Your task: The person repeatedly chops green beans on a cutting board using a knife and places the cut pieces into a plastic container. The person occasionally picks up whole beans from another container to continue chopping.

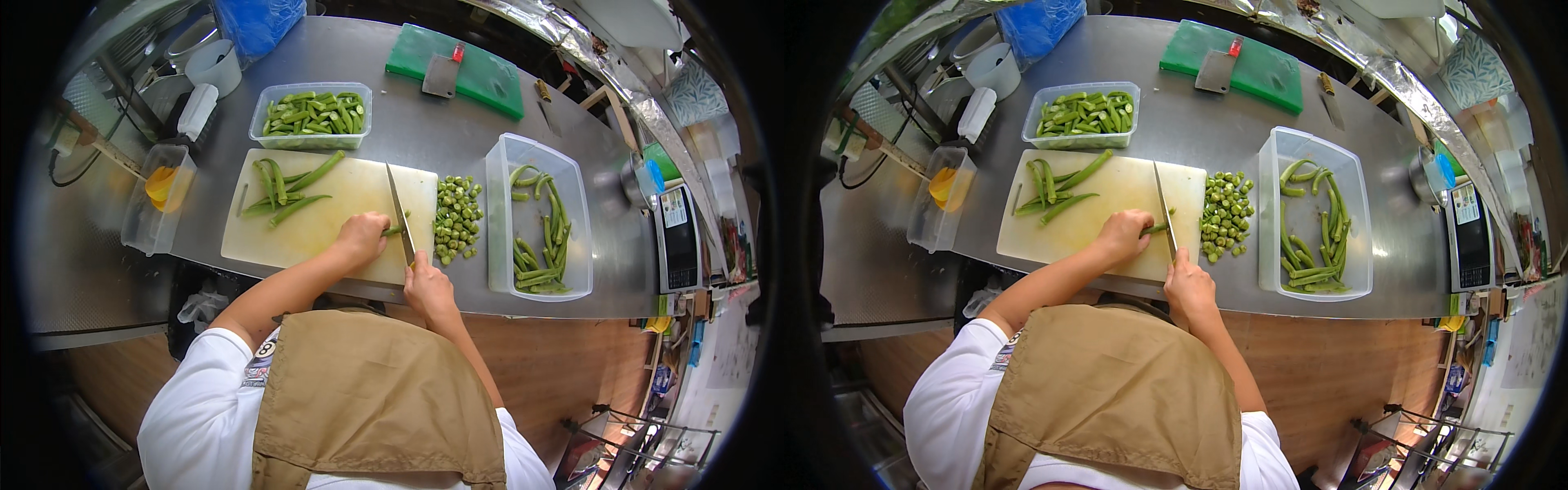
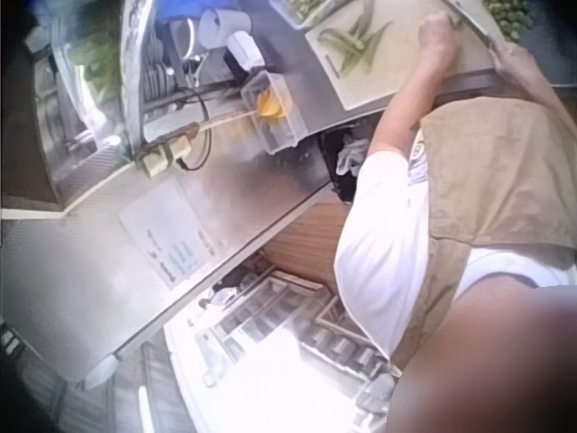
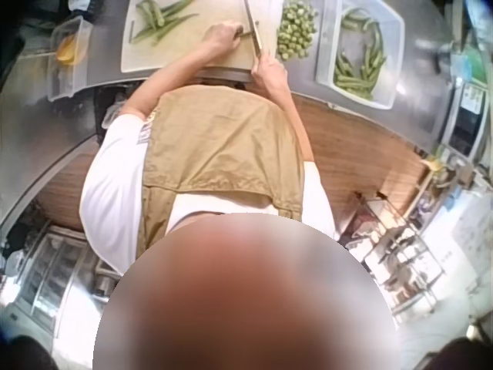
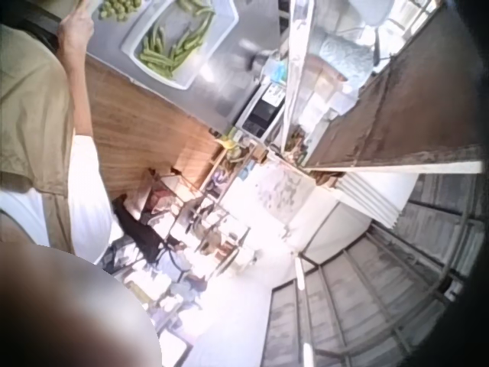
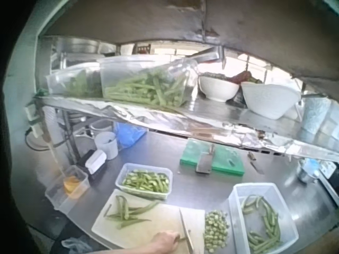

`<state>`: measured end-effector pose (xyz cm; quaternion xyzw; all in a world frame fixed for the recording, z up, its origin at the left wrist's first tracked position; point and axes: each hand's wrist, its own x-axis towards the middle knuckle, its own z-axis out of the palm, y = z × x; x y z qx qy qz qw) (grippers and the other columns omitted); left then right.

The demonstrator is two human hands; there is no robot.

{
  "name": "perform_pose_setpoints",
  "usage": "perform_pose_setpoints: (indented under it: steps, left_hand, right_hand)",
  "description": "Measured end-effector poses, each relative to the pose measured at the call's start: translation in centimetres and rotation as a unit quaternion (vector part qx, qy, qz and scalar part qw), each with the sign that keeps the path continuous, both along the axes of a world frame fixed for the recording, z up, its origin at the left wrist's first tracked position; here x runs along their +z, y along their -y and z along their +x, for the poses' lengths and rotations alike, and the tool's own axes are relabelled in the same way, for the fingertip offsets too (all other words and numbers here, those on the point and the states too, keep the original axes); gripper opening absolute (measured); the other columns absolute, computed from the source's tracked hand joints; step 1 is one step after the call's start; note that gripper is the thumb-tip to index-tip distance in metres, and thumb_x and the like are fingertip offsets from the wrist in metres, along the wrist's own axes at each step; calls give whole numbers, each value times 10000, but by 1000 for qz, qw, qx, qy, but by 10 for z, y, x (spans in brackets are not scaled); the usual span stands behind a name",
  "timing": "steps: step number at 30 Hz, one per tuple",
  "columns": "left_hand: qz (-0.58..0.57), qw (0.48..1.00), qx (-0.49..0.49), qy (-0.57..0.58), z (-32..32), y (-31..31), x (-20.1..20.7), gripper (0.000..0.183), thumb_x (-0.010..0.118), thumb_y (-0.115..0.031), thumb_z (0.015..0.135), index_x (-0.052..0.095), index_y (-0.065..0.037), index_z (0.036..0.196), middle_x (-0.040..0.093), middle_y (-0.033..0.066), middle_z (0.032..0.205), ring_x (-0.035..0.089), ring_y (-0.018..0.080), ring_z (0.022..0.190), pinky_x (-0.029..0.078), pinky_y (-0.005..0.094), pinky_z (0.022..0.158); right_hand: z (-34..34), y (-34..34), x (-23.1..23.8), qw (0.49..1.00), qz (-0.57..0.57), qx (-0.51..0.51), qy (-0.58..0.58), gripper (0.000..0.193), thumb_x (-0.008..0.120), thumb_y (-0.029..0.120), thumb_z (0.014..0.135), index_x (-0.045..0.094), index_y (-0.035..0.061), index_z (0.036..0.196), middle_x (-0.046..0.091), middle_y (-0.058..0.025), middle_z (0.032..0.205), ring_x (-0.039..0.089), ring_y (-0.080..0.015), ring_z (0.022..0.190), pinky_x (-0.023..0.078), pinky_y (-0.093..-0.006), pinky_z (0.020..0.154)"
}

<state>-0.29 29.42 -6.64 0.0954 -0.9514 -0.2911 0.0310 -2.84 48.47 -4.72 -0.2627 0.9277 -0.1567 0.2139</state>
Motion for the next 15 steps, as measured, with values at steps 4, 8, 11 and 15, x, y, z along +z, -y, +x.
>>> perform_pose_setpoints:
  steps: [4, 8, 11, 15]
  left_hand:
    - [360, 921, 116, -90, 7, 16, 5, 323, 690, -57, 847, 604, -31, 1158, 611, 79, 963, 682, 203, 919, 569, 316, 795]
    - [542, 796, 191, -192, 29, 21, -15, 380, 604, 0, 926, 451, -61, 1269, 528, 84, 1154, 645, 184, 997, 587, 306, 819]
    - [572, 744, 272, -213, 42, 10, -39, 352, 605, 7, 917, 414, -76, 1200, 517, 87, 1145, 635, 153, 959, 588, 294, 789]
    - [514, 776, 264, -252, 43, 1, -55, 377, 645, -12, 893, 427, -89, 1190, 565, 78, 1071, 637, 161, 933, 573, 303, 761]
  right_hand:
    - [-9, -4, 1, 1000, -17, -2, 11, 326, 496, 278, 974, 417, 39, 1182, 675, -276, 875, 651, -487, 836, 507, -569, 747]
    - [-3, -8, 11, 999, -33, -16, 19, 321, 498, 282, 975, 421, 44, 1177, 674, -272, 873, 648, -489, 827, 504, -569, 738]
    - [11, -12, 15, 999, -33, 1, 15, 316, 505, 279, 971, 424, 54, 1176, 672, -269, 865, 648, -483, 818, 507, -565, 731]
    - [20, 3, 7, 998, -14, 49, 27, 288, 509, 253, 966, 426, 58, 1162, 680, -245, 831, 655, -469, 794, 515, -558, 710]
